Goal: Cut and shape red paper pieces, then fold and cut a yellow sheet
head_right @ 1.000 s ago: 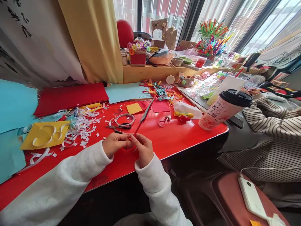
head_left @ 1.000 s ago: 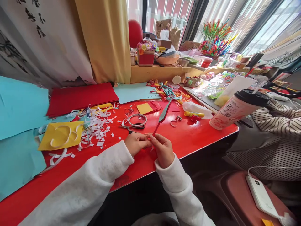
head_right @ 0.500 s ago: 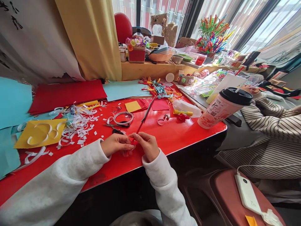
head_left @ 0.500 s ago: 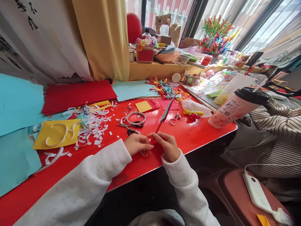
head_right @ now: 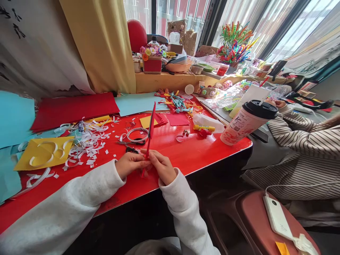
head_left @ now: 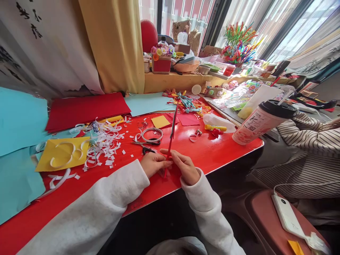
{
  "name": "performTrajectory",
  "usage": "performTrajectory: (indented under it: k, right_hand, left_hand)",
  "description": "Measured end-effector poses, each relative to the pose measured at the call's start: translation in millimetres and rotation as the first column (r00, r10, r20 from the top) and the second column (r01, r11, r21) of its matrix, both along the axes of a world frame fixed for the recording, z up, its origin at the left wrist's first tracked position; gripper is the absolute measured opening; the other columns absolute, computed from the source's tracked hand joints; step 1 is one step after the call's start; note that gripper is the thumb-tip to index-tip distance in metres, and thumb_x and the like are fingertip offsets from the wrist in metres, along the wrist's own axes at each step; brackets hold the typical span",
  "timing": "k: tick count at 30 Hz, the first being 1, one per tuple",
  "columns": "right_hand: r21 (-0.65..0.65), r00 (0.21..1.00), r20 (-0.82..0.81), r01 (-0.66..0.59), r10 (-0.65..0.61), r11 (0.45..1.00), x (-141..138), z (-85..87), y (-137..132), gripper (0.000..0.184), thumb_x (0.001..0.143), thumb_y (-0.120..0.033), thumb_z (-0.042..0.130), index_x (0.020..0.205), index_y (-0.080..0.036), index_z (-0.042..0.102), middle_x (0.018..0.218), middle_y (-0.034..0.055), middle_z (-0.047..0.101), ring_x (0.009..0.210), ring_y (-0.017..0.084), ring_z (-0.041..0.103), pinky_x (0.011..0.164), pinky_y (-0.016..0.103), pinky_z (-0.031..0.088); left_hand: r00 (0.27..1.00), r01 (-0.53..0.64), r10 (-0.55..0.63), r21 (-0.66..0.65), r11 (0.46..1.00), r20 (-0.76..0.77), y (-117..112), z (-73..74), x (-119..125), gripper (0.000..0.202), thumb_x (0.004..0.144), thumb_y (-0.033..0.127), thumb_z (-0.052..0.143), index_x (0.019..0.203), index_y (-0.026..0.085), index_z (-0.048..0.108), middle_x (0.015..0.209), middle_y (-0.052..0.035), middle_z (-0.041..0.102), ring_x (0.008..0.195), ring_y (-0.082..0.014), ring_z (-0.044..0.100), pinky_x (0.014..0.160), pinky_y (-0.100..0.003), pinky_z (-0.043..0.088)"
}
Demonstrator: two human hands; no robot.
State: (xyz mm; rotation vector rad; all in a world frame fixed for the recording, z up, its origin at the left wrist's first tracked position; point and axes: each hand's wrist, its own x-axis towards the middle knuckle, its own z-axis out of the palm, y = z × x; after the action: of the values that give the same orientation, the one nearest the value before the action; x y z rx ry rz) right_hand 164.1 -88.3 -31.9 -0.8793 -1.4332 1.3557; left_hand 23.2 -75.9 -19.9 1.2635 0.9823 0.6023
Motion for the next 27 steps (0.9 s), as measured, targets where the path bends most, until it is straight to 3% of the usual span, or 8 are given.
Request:
performTrajectory:
  k: [2, 7, 11, 15, 19, 24, 27]
  right_hand:
    - [-0.073, 0.997, -0.061, -0.053, 0.049, 0.996, 2, -2.9, 1, 0.033, 0.078, -0.04, 0.044, 0.099, -0.02, 0.06, 0.093, 0.0053, 0.06, 0.08, 0.015, 0.056, 0.078, 0.031, 0.042]
    - [-0.1, 0.979, -0.163, -0.14, 0.122, 0.985, 2, -6.6, 1, 0.02, 0.073, -0.036, 0.053, 0.076, -0.018, 0.061, 0.098, 0.0059, 0.057, 0.07, 0.015, 0.057, 0.068, 0.031, 0.046]
    - [0.0, 0.992, -0.125, 0.015, -0.015, 1.0, 0, -3.9, -2, 0.017, 0.077, -0.031, 0.048, 0.071, -0.018, 0.058, 0.085, 0.0047, 0.058, 0.083, 0.017, 0.054, 0.077, 0.032, 0.042]
    - [0.106, 0.98, -0.065, 0.192, -0.186, 0.976, -5, -1.5, -5, 0.018, 0.078, -0.029, 0.046, 0.069, -0.018, 0.057, 0.075, 0.0036, 0.056, 0.077, 0.016, 0.053, 0.075, 0.03, 0.041]
    - [0.124, 0.979, -0.038, 0.202, -0.199, 0.971, -8, -1.2, -6, 0.018, 0.079, -0.029, 0.045, 0.07, -0.018, 0.057, 0.075, 0.0041, 0.056, 0.078, 0.016, 0.053, 0.073, 0.03, 0.042]
    - [0.144, 0.971, -0.03, 0.238, -0.236, 0.961, -7, -2.0, -3, 0.019, 0.079, -0.029, 0.045, 0.077, -0.018, 0.06, 0.084, 0.005, 0.059, 0.086, 0.016, 0.054, 0.08, 0.03, 0.04]
    - [0.117, 0.972, -0.03, 0.236, -0.235, 0.965, -7, -1.0, -3, 0.017, 0.077, -0.029, 0.049, 0.08, -0.018, 0.062, 0.086, 0.0051, 0.06, 0.086, 0.016, 0.055, 0.078, 0.029, 0.042]
  left_hand:
    - [1.0, 0.005, -0.006, 0.003, 1.0, 0.022, -1, 1.7, -1, 0.032, 0.058, 0.044, 0.063, 0.057, 0.012, 0.059, 0.048, -0.0041, 0.059, 0.044, -0.0143, 0.055, 0.048, -0.026, 0.044]
    - [0.985, 0.139, -0.142, 0.032, 0.99, 0.098, -4, 1.2, 2, 0.031, 0.062, 0.044, 0.06, 0.061, 0.013, 0.06, 0.042, 0.0006, 0.053, 0.04, -0.0101, 0.049, 0.046, -0.023, 0.038]
    - [0.989, 0.116, -0.122, 0.082, 0.99, 0.081, -3, -1.9, 3, 0.03, 0.064, 0.043, 0.059, 0.059, 0.014, 0.057, 0.044, 0.0014, 0.052, 0.043, -0.0094, 0.048, 0.049, -0.023, 0.037]
    - [0.993, 0.12, -0.12, 0.091, 0.989, -0.006, -3, -3.9, 4, 0.035, 0.065, 0.046, 0.055, 0.053, 0.014, 0.053, 0.045, 0.0003, 0.053, 0.043, -0.0098, 0.047, 0.047, -0.023, 0.036]
    - [0.995, 0.015, 0.002, 0.173, 0.985, -0.097, -4, -6.7, 7, 0.036, 0.068, 0.047, 0.051, 0.054, 0.014, 0.053, 0.038, 0.0027, 0.046, 0.038, -0.0092, 0.042, 0.046, -0.024, 0.033]
    - [0.999, 0.052, -0.052, 0.111, 0.992, -0.008, -3, -9.6, 6, 0.033, 0.062, 0.046, 0.057, 0.056, 0.013, 0.051, 0.048, 0.0, 0.054, 0.048, -0.0112, 0.049, 0.05, -0.025, 0.036]
    - [0.999, 0.053, -0.052, 0.077, 0.996, -0.012, -2, -9.0, 3, 0.035, 0.06, 0.047, 0.058, 0.055, 0.013, 0.049, 0.046, 0.0005, 0.052, 0.045, -0.0109, 0.048, 0.049, -0.025, 0.036]
